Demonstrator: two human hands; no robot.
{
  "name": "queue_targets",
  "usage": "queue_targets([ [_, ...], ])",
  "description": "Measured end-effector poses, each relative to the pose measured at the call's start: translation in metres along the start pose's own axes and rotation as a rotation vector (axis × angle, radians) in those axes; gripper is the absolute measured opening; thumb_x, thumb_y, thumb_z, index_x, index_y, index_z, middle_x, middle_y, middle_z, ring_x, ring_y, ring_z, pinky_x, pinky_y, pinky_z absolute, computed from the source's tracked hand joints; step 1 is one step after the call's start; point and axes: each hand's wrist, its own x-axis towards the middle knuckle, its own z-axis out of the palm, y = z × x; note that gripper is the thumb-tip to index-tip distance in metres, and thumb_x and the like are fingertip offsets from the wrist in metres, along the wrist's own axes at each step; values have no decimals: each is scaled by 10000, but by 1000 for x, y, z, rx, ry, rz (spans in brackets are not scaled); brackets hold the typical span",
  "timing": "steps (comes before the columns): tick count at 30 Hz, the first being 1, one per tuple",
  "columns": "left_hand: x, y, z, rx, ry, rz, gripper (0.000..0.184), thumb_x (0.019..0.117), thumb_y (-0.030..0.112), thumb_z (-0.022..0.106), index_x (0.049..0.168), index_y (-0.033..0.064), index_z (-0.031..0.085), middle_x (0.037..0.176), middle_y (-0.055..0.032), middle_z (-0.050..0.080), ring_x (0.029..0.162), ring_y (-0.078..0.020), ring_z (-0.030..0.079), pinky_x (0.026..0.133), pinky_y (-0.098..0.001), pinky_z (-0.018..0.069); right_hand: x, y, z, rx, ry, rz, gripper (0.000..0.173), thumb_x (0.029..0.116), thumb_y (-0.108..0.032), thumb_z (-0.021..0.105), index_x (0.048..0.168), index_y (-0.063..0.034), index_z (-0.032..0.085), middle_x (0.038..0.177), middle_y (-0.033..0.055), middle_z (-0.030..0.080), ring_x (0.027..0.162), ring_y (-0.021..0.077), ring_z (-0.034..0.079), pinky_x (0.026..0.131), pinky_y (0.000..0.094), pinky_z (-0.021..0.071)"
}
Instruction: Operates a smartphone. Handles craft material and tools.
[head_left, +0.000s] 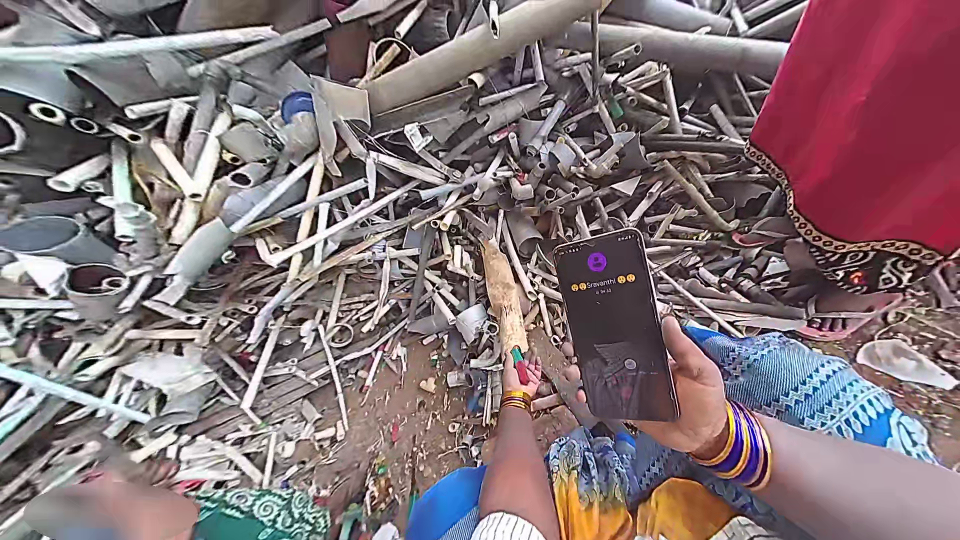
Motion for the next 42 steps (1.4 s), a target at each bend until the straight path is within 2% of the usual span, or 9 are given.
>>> queue_targets([
  [4,20,-11,1,317,104,-11,410,1107,451,352,1145,77,517,828,-65,517,622,-145,514,535,-286,462,-2,-2,-2,-3,-1,-8,531,961,-543,614,1276,-121,685,1224,140,705,1150,264,684,984,453,566],
  [7,38,-15,-3,291,49,57,487,1109,465,335,1258,44,528,946,-113,579,718,-191,565,619,-343,512,0,-3,-6,12,4,2,539,966,-540,609,1290,-115,677,1245,156,691,1166,282,673,995,463,556],
  [14,34,-17,7,138,68,14,652,1066,626,273,1353,78,481,1031,-112,605,765,-154,599,625,-297,517,7,-4,-13,15,73,12,537,948,-542,635,1266,-114,686,1221,158,700,1146,283,683,980,466,564],
  [20,38,-22,10,131,70,-23,588,1095,553,280,1429,90,421,1181,-139,583,903,-187,610,742,-318,535,9,-2,-18,-28,59,43,574,952,-588,604,1287,-127,675,1241,153,693,1157,275,678,978,446,566],
  [23,29,-20,15,307,80,93,535,1129,425,295,1467,27,414,1305,-187,554,1029,-235,587,878,-393,520,10,-2,-16,-65,78,46,582,934,-617,608,1259,-143,697,1212,131,710,1134,250,691,956,427,578],
  [30,20,6,23,951,252,341,555,1117,423,390,1239,-64,628,1077,-254,654,908,-327,628,851,-511,514,15,-1,-9,-90,19,34,567,939,-609,606,1267,-155,690,1232,123,713,1138,248,696,973,422,576],
  [34,-23,50,23,1304,227,410,519,1099,377,463,1221,-91,652,1210,-304,652,1152,-409,630,1028,-562,465,15,0,-1,-99,72,31,573,940,-623,592,1276,-162,651,1239,116,708,1118,257,700,942,422,585],
  [37,-119,86,39,1607,130,296,506,1118,320,426,1298,-122,594,1343,-318,585,1263,-391,572,1103,-498,404,13,0,6,-165,107,11,582,1030,-604,363,1255,-136,626,1170,108,726,1065,237,714,900,402,599],
  [42,-159,119,0,1686,88,353,499,1101,368,468,1175,-92,648,1169,-276,644,1062,-355,632,982,-522,464,2,-11,14,-249,133,-83,654,1032,-656,289,1201,-144,659,1112,91,752,1008,202,735,861,378,614],
])
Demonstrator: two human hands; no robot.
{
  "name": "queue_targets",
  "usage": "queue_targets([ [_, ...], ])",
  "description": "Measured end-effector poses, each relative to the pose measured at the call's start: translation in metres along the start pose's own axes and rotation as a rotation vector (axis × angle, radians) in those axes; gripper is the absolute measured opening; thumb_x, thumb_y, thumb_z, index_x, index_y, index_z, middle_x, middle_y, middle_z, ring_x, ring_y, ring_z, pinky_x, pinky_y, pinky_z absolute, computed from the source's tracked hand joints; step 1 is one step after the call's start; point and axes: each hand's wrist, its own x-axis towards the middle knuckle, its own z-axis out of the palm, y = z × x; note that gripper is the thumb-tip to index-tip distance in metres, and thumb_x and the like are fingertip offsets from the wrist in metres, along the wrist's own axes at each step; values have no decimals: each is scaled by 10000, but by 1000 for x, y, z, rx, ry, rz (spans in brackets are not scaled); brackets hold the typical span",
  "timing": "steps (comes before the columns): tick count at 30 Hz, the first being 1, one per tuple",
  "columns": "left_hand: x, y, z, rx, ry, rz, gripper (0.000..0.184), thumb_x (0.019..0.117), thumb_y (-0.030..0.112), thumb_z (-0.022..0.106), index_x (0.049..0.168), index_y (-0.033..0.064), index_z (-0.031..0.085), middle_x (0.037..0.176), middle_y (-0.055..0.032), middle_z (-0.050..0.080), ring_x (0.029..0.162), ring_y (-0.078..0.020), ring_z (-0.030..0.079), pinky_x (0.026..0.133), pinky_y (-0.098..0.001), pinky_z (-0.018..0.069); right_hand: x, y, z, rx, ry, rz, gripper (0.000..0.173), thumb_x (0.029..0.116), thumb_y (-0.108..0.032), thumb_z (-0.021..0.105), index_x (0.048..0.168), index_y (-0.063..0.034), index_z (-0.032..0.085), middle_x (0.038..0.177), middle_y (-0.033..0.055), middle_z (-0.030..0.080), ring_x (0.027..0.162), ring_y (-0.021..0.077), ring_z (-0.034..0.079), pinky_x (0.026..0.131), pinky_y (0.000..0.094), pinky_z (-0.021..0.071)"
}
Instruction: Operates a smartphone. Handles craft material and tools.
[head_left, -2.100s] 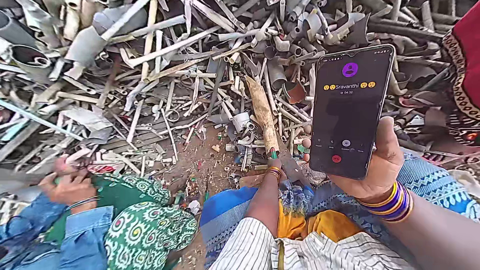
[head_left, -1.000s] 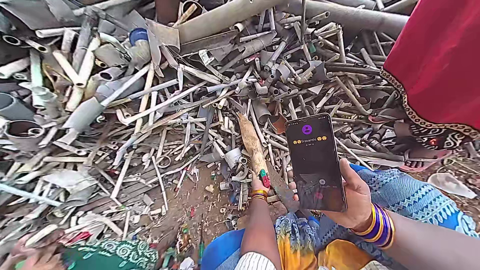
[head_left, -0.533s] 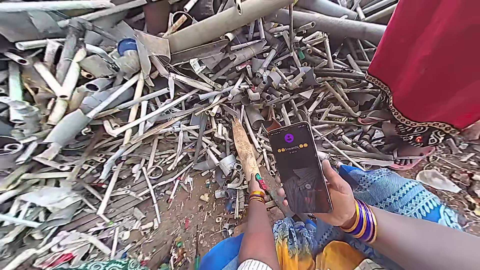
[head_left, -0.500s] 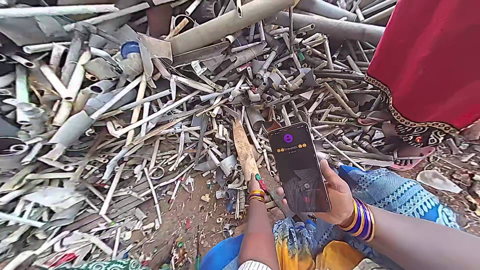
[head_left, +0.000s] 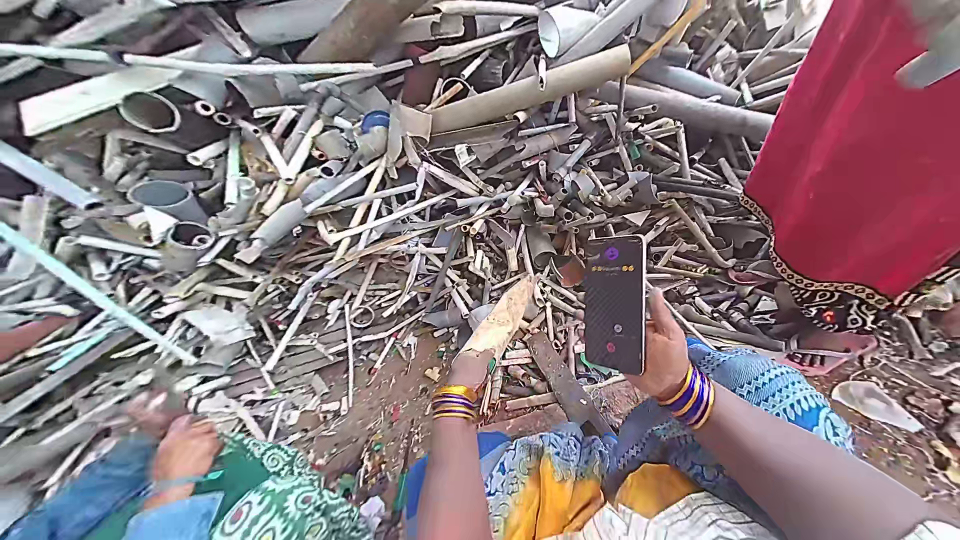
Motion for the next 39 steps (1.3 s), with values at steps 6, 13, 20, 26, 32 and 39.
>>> queue_targets([
  [6,-59,-24,-14,-204,49,41,457,1089,333,511,1162,-98,644,1138,-272,639,1031,-339,622,950,-524,467,-23,-20,3,-68,12,-137,706,1022,-695,166,1256,-247,658,1168,66,741,1057,229,722,882,455,613],
  [13,-73,-56,3,-559,75,176,383,1064,329,554,1113,-37,656,906,-144,644,757,-197,589,733,-432,517,-103,-57,-11,-17,23,164,710,990,-714,339,1348,-177,633,1288,174,670,1141,343,676,938,567,569],
  [20,-57,-55,25,-736,-38,407,227,1042,181,558,865,76,655,718,70,627,640,15,601,646,-201,530,-195,-78,17,-905,737,459,557,1126,-381,110,1114,-198,637,955,-75,757,911,21,718,806,246,614],
  [26,-55,-48,32,-673,-84,466,266,1033,166,571,795,67,637,689,45,620,629,-8,593,647,-233,519,-208,-89,12,-1746,296,806,607,1071,-425,233,1045,-34,697,855,-23,687,823,4,657,783,269,549],
  [32,-61,-37,36,-718,-156,352,277,1058,205,564,912,-5,671,768,-39,625,671,-85,572,679,-306,503,-182,-96,24,-2217,-203,879,741,1034,-595,267,1172,-31,728,871,216,732,838,424,728,703,645,536],
  [39,-50,-9,89,-1168,-178,22,406,1062,338,548,1167,-49,617,917,-137,627,728,-192,591,694,-378,537,-106,-59,24,-2281,-442,332,529,1014,-411,521,1287,11,683,1019,225,748,872,406,742,762,607,577],
])
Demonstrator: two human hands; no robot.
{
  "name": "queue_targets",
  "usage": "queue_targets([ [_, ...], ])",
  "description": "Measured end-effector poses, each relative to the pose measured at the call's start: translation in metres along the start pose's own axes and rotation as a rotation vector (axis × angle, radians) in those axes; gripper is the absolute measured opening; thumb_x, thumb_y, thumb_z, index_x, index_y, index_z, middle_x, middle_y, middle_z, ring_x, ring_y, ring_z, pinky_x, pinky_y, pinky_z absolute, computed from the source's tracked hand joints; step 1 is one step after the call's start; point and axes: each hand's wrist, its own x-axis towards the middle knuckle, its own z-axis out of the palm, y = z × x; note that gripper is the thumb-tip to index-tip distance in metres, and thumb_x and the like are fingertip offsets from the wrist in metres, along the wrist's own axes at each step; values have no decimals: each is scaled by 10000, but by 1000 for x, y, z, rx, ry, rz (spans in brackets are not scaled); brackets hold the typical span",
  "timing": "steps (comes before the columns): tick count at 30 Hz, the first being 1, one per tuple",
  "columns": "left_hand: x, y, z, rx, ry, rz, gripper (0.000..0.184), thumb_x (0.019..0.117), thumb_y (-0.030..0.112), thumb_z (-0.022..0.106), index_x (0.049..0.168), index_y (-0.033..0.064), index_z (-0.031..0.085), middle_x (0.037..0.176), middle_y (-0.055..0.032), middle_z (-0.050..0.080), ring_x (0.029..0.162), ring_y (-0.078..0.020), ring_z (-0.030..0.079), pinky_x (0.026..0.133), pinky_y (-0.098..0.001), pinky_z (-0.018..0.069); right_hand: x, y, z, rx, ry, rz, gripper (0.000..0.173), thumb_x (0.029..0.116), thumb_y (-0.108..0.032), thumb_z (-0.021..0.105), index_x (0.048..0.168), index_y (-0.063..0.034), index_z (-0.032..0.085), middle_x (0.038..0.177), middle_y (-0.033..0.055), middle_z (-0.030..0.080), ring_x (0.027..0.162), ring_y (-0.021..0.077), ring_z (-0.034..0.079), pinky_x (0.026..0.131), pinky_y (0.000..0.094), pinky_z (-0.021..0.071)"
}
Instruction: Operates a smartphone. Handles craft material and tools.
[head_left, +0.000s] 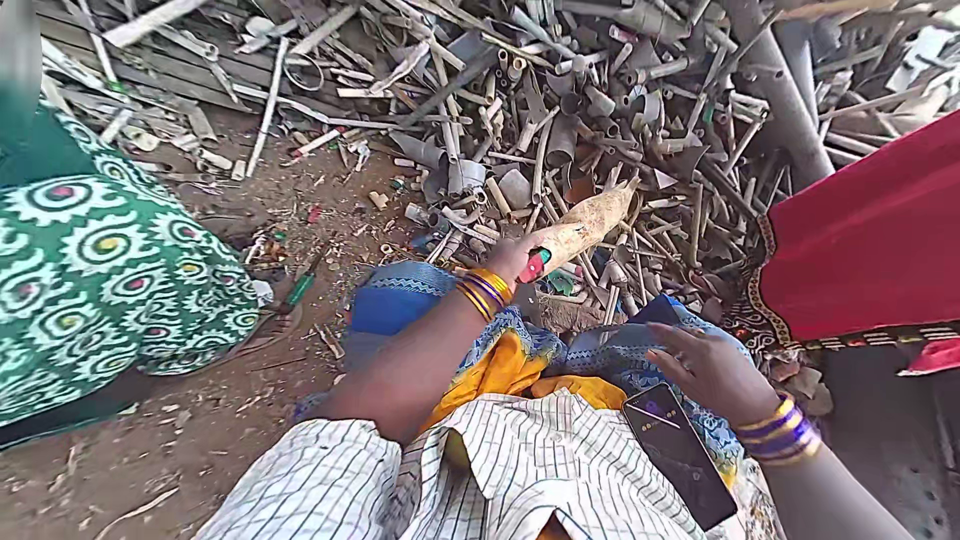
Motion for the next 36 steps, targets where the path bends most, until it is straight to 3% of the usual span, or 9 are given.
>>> queue_targets([
  [5,1,-7,17,-93,61,-165,496,1073,321,524,1430,-13,440,1040,-183,600,766,-213,584,690,-353,530,89,-53,16,19,-142,-118,506,995,-295,640,1447,-73,583,1349,239,636,1103,415,685,926,582,539],
  [7,-2,-6,18,-24,75,-195,437,1072,348,530,1264,-42,572,939,-148,607,715,-184,563,679,-332,511,120,-74,19,-86,-347,-71,543,1042,-289,570,1546,-117,464,1517,231,494,1235,428,611,1015,591,475],
  [9,-7,-3,20,-15,28,-212,387,1082,351,509,1088,-23,607,788,-79,555,613,-133,521,594,-277,475,137,-81,31,-138,-367,-122,517,1052,-242,535,1535,-72,462,1471,277,520,1227,466,606,1010,600,470],
  [14,1,-4,19,-85,-66,-239,314,1061,259,543,1158,-33,607,970,-146,608,818,-211,588,753,-379,520,147,-58,73,-217,197,-527,246,993,-201,615,1064,13,713,1032,253,734,795,426,742,628,527,594],
  [19,3,-1,20,-37,-99,-221,404,1103,290,469,1292,-47,586,1202,-196,627,1027,-235,618,909,-393,506,150,-38,82,-356,340,-762,157,968,-73,591,1044,15,696,938,178,770,649,326,734,532,425,577],
  [23,-5,12,4,113,-288,-322,703,1071,615,326,1429,43,524,1252,-233,621,1025,-304,647,884,-451,534,135,-34,71,-233,464,-866,136,994,-116,595,1084,-76,689,1016,107,784,814,248,765,653,350,610],
  [29,-15,32,-14,573,-251,-153,833,1088,592,141,1382,-75,546,1313,-305,582,1133,-387,582,982,-509,443,87,-31,21,93,595,-681,131,967,-181,680,1058,-98,636,1037,92,748,981,131,721,831,223,579],
  [33,6,24,-18,493,-34,-54,810,1107,533,252,1440,-190,402,1500,-422,378,1440,-521,368,1182,-632,277,55,-5,-14,368,713,-402,247,963,-293,714,1197,-247,651,1144,-116,709,1080,-2,666,914,207,572],
  [36,37,2,-14,296,202,-1,734,1075,523,441,1313,-161,562,1388,-395,515,1371,-504,457,1133,-648,335,39,24,-25,875,878,-185,175,942,-123,650,1069,-243,640,1015,-115,750,848,24,711,722,208,604],
])
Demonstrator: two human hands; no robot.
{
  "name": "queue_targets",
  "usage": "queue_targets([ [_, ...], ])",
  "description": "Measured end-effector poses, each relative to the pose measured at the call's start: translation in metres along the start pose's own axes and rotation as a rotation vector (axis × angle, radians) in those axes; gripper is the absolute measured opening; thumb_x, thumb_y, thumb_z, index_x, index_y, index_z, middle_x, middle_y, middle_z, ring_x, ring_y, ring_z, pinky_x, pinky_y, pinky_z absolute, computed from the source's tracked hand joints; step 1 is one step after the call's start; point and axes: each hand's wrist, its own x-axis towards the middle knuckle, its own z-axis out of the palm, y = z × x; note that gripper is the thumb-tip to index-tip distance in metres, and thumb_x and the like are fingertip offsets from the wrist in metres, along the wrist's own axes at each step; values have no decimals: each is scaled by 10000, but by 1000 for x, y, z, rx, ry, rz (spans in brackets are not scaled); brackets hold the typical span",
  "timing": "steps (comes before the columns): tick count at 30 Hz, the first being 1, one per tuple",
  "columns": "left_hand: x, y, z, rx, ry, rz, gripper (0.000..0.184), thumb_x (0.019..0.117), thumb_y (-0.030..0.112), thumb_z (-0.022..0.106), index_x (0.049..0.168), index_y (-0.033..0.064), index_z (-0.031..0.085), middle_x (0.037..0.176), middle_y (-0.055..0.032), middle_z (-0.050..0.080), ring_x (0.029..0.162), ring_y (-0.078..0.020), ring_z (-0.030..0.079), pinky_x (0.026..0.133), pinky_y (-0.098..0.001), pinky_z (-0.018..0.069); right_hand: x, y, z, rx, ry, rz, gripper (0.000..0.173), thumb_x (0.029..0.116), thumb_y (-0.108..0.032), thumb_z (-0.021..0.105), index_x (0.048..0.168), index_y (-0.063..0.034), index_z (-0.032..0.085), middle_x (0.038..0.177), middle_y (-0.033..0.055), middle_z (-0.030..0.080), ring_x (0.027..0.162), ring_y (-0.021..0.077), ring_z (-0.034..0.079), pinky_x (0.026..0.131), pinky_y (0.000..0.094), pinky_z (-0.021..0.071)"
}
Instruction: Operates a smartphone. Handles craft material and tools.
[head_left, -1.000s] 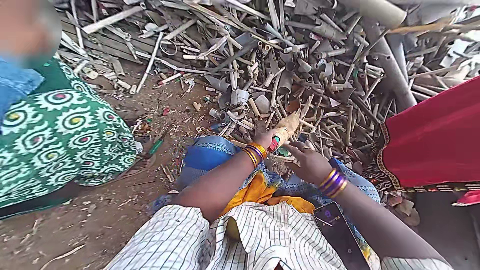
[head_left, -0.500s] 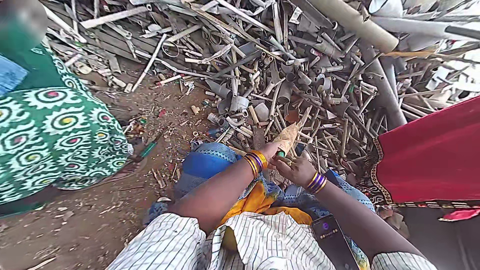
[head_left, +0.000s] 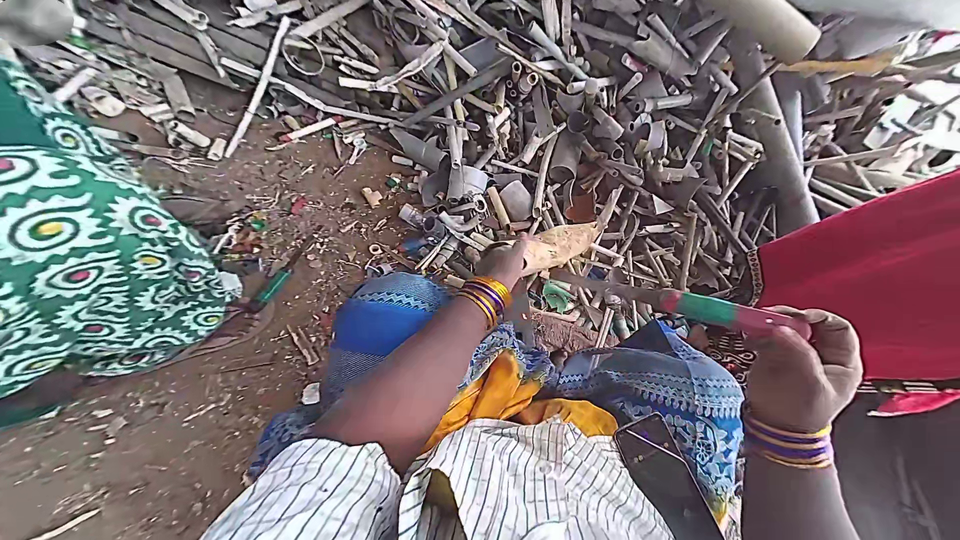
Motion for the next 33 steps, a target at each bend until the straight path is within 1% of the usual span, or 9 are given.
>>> queue_targets([
  [3,30,-19,12,-256,89,-76,714,1038,538,523,1335,-109,565,1385,-337,548,1338,-435,516,1122,-594,394,-5,13,-25,308,151,246,217,973,-151,486,970,-224,690,932,-41,766,839,68,722,746,238,600],
  [5,45,-34,17,-320,52,-135,764,1041,600,456,1377,-81,545,1378,-323,566,1273,-413,588,1074,-561,466,-15,26,-33,388,37,444,272,858,-327,714,1081,-174,726,1048,-9,764,905,74,719,770,233,598],
  [7,51,-41,20,-355,12,-201,766,1060,580,432,1445,-82,461,1435,-322,516,1293,-404,575,1083,-532,470,-26,32,-21,413,-130,709,436,717,-370,818,1092,-175,714,961,-48,733,714,12,660,588,175,543],
  [12,36,-20,22,94,97,-148,515,1068,363,532,1249,-109,634,1339,-306,605,1318,-425,546,1117,-599,398,-21,36,28,251,-317,1101,280,765,9,486,1015,-78,575,728,-31,616,529,28,562,481,181,483],
  [17,11,22,6,172,156,170,483,1121,274,405,1226,-149,613,1263,-369,606,1263,-484,564,1085,-625,395,4,42,52,-305,-557,1019,559,860,68,550,1401,40,413,991,99,623,651,117,612,579,283,535],
  [21,1,43,-15,455,96,260,492,1129,282,363,1254,-137,588,1242,-374,614,1204,-510,603,1028,-670,435,5,36,46,-329,-557,927,491,834,71,586,1316,48,491,884,66,619,668,93,599,632,275,532],
  [25,3,38,-11,512,143,234,490,1108,292,410,1292,-139,554,1305,-368,588,1295,-492,548,1086,-642,391,-16,26,14,-242,-388,759,446,802,0,593,1239,-29,511,798,-18,613,566,36,544,519,214,483],
  [30,9,17,13,244,413,389,764,922,217,690,1506,-101,312,1481,-271,470,1393,-281,472,1165,-318,353,-29,14,0,-144,-252,744,285,886,-121,538,1168,-120,495,755,-92,569,508,-12,489,477,162,450],
  [33,-2,9,18,302,290,569,744,1013,402,581,1502,-109,350,1488,-329,456,1421,-360,445,1201,-407,310,-31,16,17,-317,-328,708,316,884,-94,502,1195,-42,502,817,-26,563,576,27,513,529,222,467],
])
